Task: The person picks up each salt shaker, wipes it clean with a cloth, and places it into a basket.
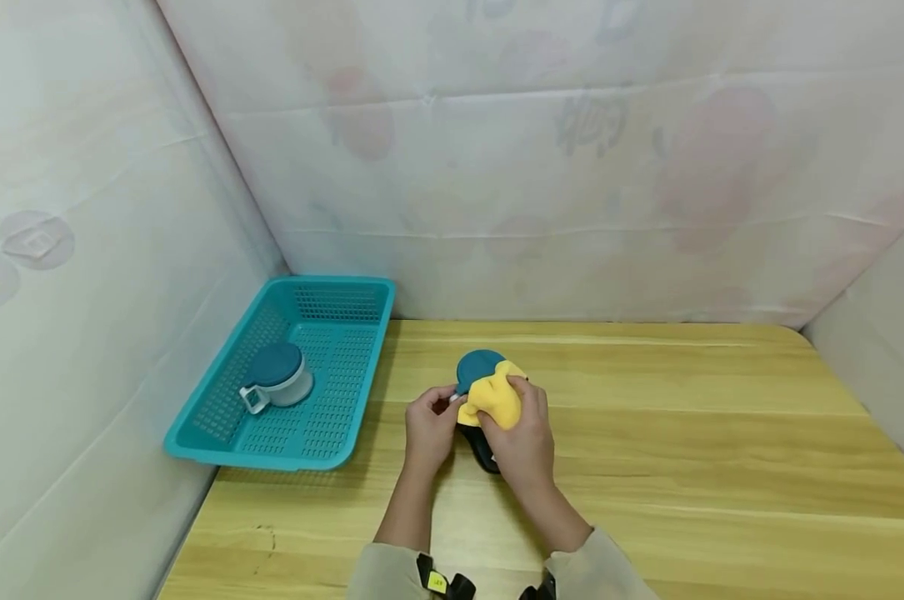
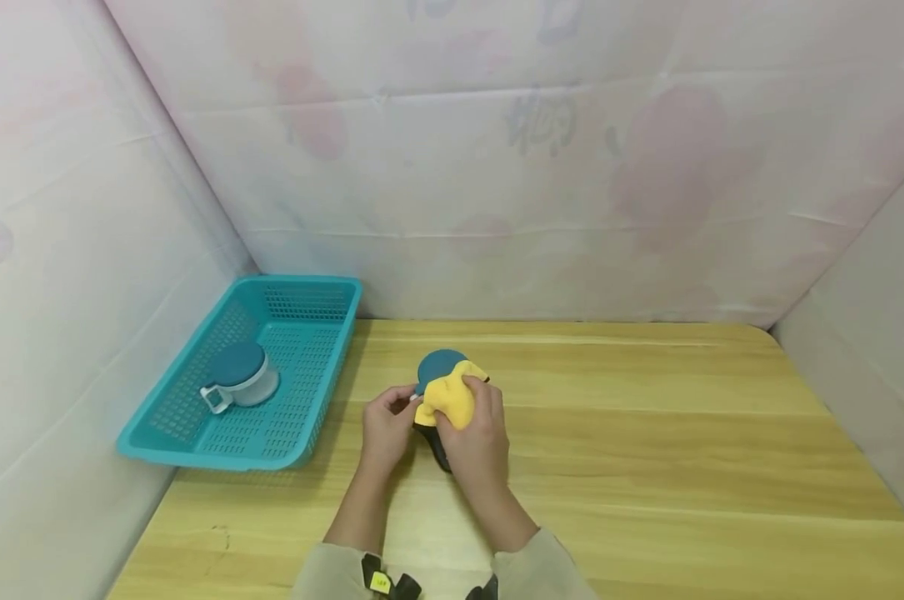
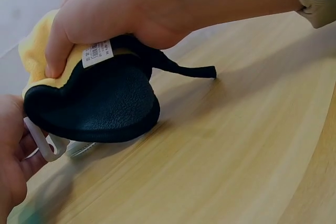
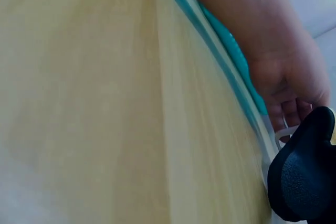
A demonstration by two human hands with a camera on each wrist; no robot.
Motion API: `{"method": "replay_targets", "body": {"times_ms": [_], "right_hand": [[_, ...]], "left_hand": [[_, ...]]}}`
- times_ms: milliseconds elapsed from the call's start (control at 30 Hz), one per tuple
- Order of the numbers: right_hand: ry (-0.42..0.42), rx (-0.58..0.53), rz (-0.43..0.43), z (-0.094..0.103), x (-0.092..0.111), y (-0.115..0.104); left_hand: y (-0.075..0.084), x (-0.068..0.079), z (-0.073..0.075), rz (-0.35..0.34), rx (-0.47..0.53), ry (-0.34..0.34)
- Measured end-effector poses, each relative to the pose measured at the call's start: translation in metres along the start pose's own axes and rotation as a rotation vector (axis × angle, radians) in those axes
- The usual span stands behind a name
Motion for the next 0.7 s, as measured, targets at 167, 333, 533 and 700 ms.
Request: {"method": "replay_targets", "body": {"times_ms": [167,333,533,700], "right_hand": [[0.007,0.055,0.015,0.000,-0.006,0.002],[0.000,0.071,0.005,0.002,-0.008,0.006],[-0.017,0.054,-0.026,0.007,-0.013,0.012],[-0.069,-0.008,-0.091,0.011,-0.019,0.016]], "left_hand": [[0.000,0.001,-0.002,-0.011,-0.014,0.004],[-0.002,0.002,-0.004,-0.010,-0.017,0.005],[0.000,0.005,-0.004,-0.017,-0.017,0.018],[-0.002,0.004,-0.001,-0.040,0.010,0.023]]}}
Point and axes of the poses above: each hand's wrist, its own x-axis away from the middle knuckle, its own z-axis out of the back of the hand, y = z × x, the point moved 2 cm from there along -x, towards the middle knuckle, and after that the axes turned 15 degrees about x, right-handed, at the moved point
